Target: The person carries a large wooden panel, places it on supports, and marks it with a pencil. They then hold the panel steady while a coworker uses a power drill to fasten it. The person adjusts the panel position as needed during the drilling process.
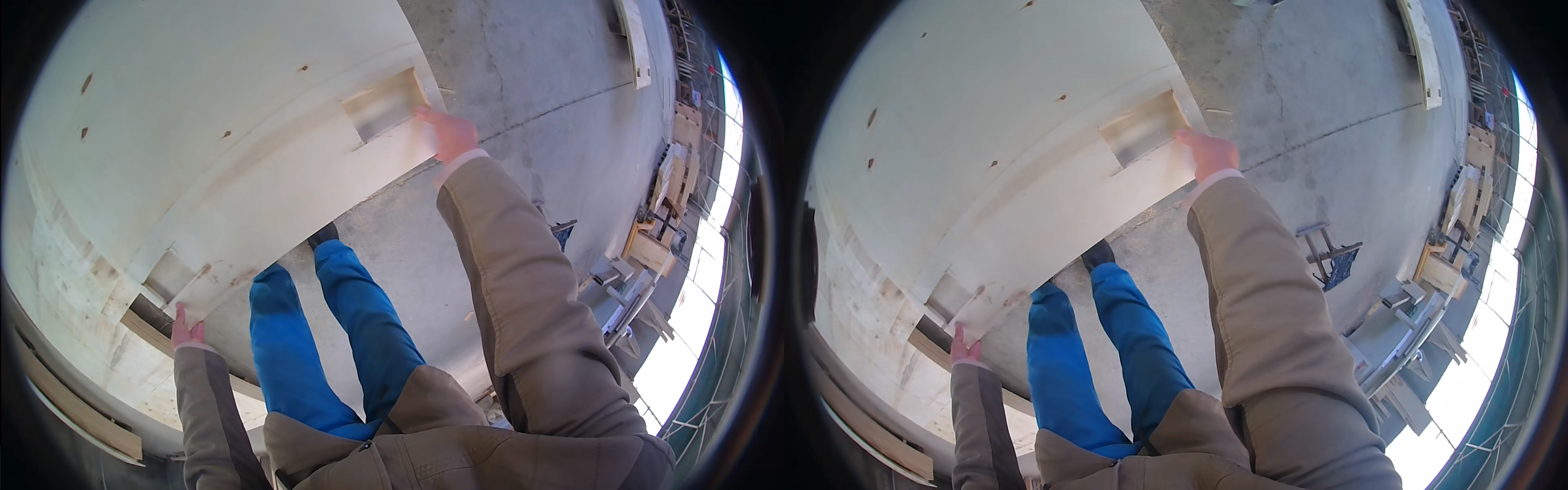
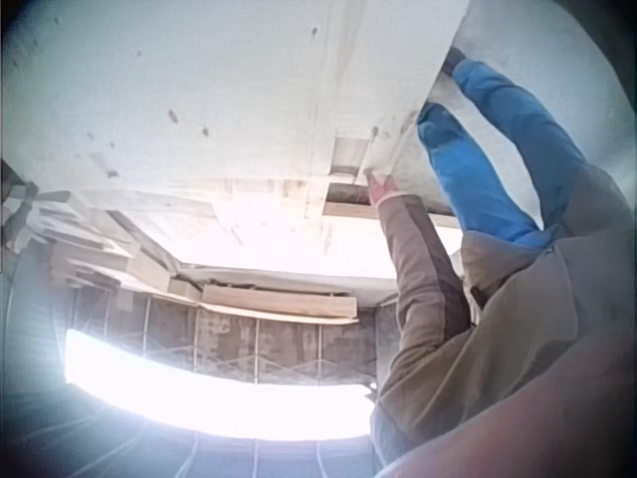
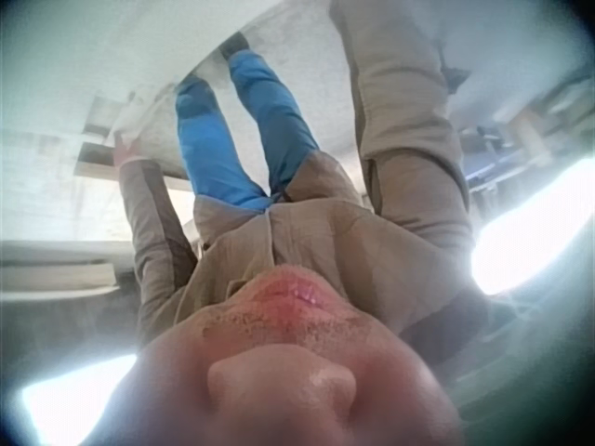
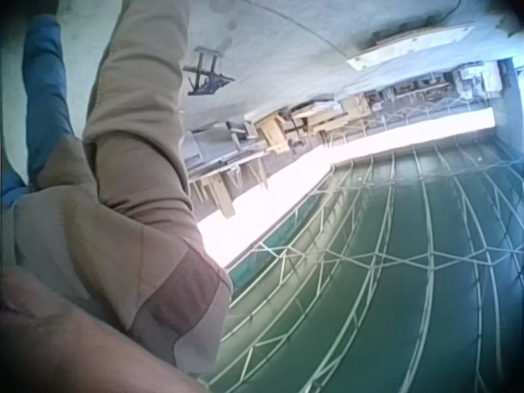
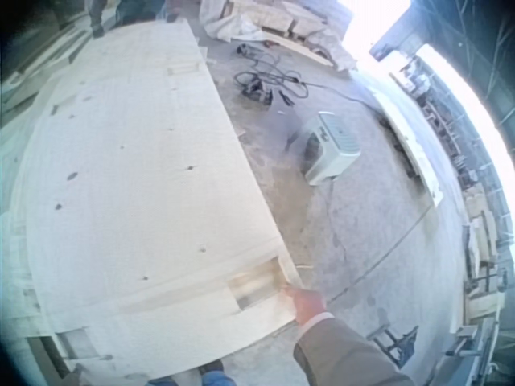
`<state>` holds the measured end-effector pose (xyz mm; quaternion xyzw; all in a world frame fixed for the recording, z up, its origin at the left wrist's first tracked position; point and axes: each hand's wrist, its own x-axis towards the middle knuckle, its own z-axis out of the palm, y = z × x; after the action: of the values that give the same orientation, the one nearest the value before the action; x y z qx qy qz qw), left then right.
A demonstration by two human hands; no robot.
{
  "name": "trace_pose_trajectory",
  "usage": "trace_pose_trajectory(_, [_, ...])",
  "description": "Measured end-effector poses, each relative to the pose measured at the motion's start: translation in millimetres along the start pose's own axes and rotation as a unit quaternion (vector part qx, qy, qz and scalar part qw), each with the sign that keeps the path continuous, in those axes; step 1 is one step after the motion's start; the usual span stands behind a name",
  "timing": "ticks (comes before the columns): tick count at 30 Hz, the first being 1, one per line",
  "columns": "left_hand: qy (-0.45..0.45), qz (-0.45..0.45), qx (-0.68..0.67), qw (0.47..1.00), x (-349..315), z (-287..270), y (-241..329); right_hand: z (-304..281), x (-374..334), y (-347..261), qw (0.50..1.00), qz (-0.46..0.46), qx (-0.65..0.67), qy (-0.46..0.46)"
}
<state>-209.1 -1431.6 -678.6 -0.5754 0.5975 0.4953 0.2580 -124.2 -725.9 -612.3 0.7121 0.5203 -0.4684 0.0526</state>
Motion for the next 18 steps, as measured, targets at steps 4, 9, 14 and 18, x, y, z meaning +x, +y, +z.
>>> trace_pose_trajectory(4, [0.026,-0.008,0.029,0.999,-10.8,2.4,-1.7,-1.0,1.9,3.6,1.000,-0.005,0.009,-0.011])
trace_pose_trajectory(9, [0.017,-0.009,0.053,0.998,-11.3,0.3,-0.3,-2.4,5.7,8.8,0.996,-0.015,0.063,-0.065])
trace_pose_trajectory(14, [-0.010,-0.002,0.041,0.999,-8.9,-0.1,0.1,-0.3,1.7,5.9,0.995,-0.003,0.071,-0.067])
trace_pose_trajectory(18, [0.001,-0.033,0.036,0.999,-11.8,0.5,2.6,-4.4,-6.6,0.8,0.996,0.010,0.051,-0.068])
